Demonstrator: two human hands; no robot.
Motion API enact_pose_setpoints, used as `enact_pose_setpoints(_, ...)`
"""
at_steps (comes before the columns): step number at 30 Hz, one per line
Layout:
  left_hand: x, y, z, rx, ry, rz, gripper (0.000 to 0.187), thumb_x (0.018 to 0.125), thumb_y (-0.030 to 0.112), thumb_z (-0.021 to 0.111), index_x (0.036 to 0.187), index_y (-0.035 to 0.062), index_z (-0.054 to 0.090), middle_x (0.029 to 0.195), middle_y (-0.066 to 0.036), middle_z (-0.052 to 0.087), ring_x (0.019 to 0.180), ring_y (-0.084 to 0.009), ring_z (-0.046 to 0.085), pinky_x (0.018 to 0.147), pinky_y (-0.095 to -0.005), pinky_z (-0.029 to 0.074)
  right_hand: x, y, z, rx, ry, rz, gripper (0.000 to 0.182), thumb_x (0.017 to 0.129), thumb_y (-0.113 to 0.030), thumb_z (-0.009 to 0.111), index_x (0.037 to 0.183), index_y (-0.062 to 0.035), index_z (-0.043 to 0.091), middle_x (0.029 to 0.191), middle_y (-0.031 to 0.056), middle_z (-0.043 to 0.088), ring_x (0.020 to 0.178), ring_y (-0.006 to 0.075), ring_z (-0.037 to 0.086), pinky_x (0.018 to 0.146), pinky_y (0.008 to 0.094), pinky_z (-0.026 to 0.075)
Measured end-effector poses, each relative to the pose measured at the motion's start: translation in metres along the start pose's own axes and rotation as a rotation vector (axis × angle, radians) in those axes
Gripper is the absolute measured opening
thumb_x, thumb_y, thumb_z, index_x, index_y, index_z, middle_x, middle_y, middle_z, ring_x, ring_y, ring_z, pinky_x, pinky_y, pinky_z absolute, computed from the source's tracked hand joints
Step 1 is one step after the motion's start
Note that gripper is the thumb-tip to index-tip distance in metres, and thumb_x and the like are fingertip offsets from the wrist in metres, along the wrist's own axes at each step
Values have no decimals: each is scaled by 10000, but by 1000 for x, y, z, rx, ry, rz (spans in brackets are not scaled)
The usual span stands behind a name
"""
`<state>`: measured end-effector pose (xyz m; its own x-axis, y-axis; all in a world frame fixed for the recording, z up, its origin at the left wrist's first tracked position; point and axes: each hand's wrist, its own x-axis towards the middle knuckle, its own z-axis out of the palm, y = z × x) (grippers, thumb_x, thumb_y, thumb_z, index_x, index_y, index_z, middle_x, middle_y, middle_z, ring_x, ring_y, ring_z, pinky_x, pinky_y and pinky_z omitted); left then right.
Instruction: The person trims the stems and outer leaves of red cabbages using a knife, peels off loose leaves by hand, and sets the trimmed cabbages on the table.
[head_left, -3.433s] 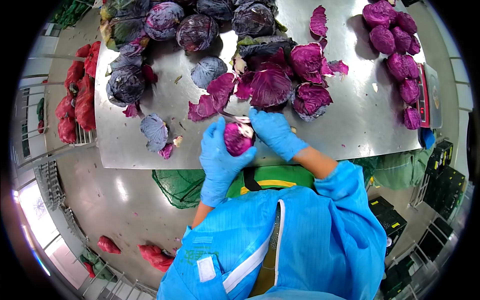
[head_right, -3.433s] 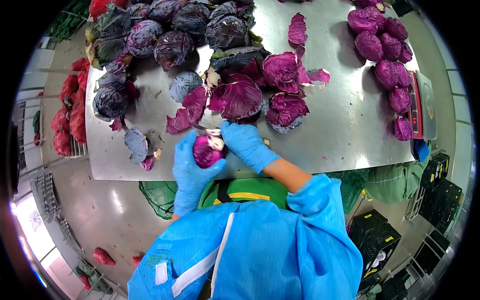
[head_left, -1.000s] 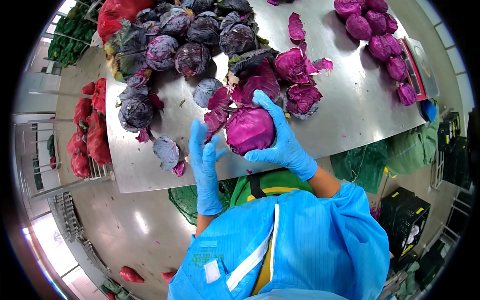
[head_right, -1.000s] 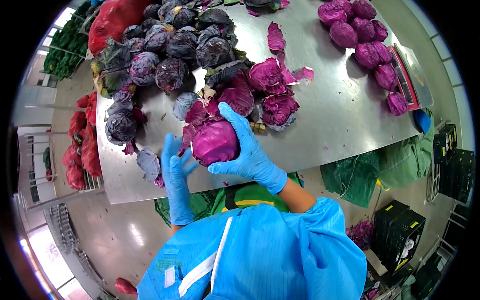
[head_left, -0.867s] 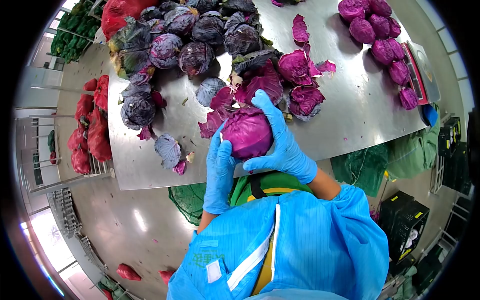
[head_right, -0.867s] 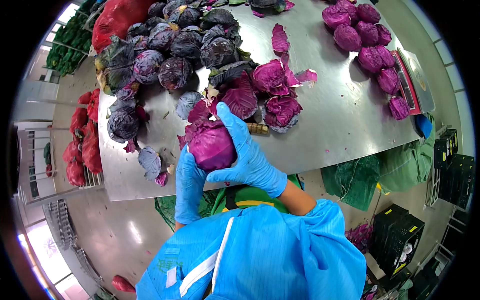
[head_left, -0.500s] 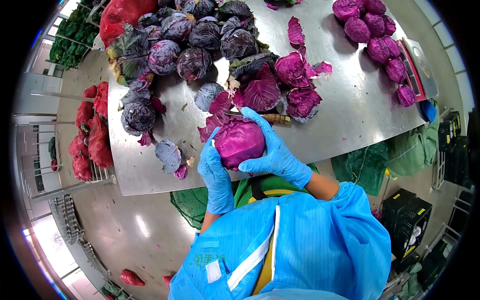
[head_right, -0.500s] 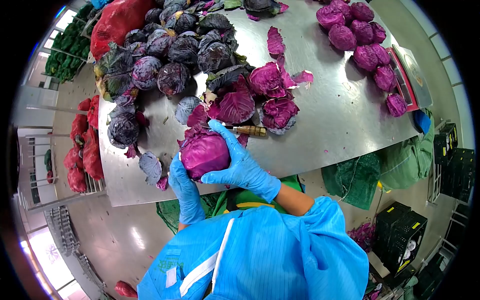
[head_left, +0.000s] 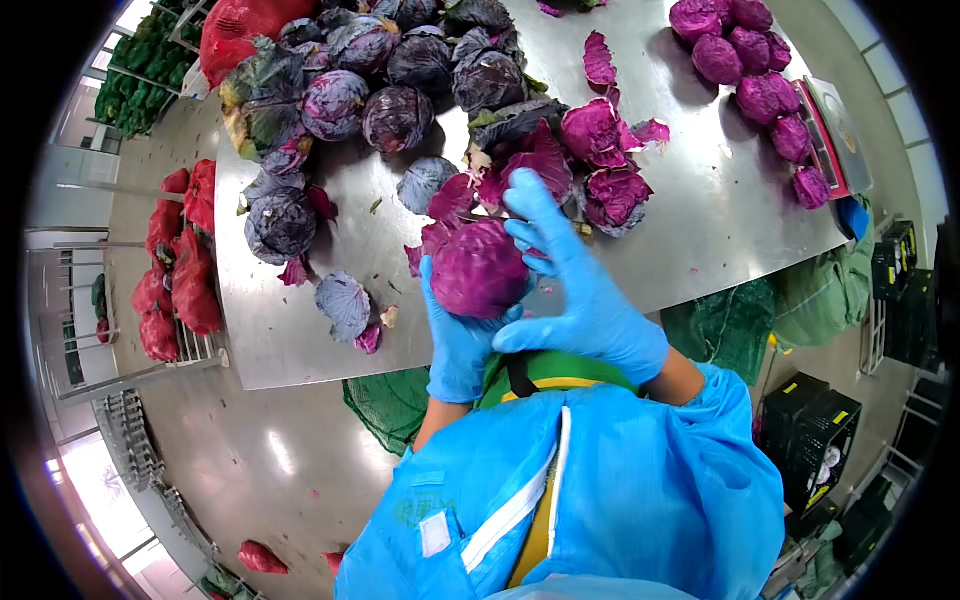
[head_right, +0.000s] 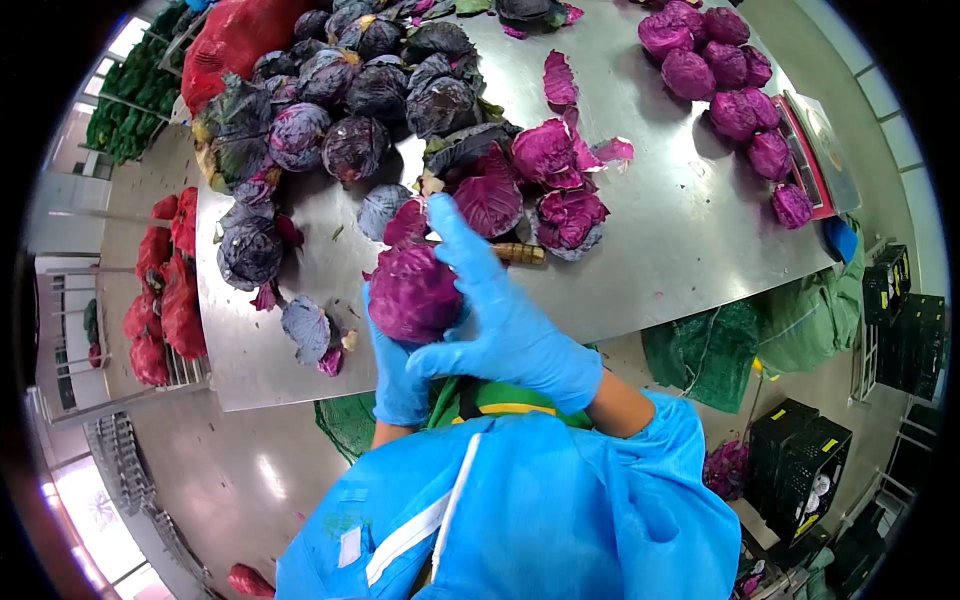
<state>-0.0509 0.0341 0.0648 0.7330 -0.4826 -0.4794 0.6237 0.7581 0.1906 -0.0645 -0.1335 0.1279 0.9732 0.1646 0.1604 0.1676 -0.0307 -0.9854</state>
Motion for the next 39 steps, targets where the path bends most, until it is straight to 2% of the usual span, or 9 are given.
enact_pose_setpoints(3,15,1,-26,-390,-284,-205,804,852,675,398,1428,124,290,1453,-140,339,1145,-401,505,759,-515,537,-7,15,-14,229,397,102,884,779,-122,741,1473,-69,196,1405,165,381,1251,283,451,1005,380,413)
enact_pose_setpoints(8,25,-4,-28,-593,-490,-293,689,925,536,404,1461,140,229,1512,-129,251,1152,-429,489,786,-506,514,-43,31,-35,213,464,282,631,850,-54,645,1411,-59,355,1257,120,522,1081,164,543,946,296,444)
enact_pose_setpoints(13,33,-2,-23,367,-349,274,810,818,566,584,1421,95,320,1441,-176,361,1237,-369,437,955,-493,416,-49,33,-32,394,154,577,683,835,-201,695,1414,-68,357,1246,90,537,1073,153,535,903,314,453)
enact_pose_setpoints(17,30,-1,17,1151,-518,699,1049,636,541,791,1440,75,305,1465,-162,342,1379,-326,268,1134,-449,230,-31,35,-18,888,0,422,982,714,-364,791,1458,-54,230,1417,121,375,1279,204,397,1069,360,342)
enact_pose_setpoints(20,38,-17,28,1115,-291,802,1138,617,474,834,1474,78,197,1470,-143,323,1350,-280,327,1112,-424,297,-26,44,-45,380,165,225,1115,642,-393,841,1469,-43,180,1456,139,322,1323,244,356,1099,375,303)
enact_pose_setpoints(22,48,-40,42,1075,-243,604,1129,649,694,647,1474,70,193,1465,-152,323,1330,-310,358,1106,-435,314,-21,41,-65,-160,246,14,1187,622,-419,851,1483,-40,126,1494,174,251,1336,278,350,1097,396,300)
enact_pose_setpoints(28,62,-84,66,-136,-127,-59,975,755,817,364,1442,131,276,1416,-174,376,1241,-390,435,934,-563,465,-32,18,-129,153,203,138,1026,732,-325,794,1500,-125,144,1390,180,406,1188,266,494,976,389,431)
enact_pose_setpoints(32,74,-96,64,-152,-108,-138,999,726,839,360,1430,133,292,1410,-175,374,1158,-452,451,673,-537,568,-43,51,-154,109,370,189,830,828,-223,720,1487,-148,221,1271,163,522,1089,228,554,892,352,484)
enact_pose_setpoints(39,75,-110,67,52,-12,-15,929,745,809,411,1415,170,340,1385,-127,429,1241,-338,459,928,-582,461,-32,25,-155,-634,205,-190,697,846,-489,597,1415,-137,402,1396,142,427,1302,354,361,1102,433,269)
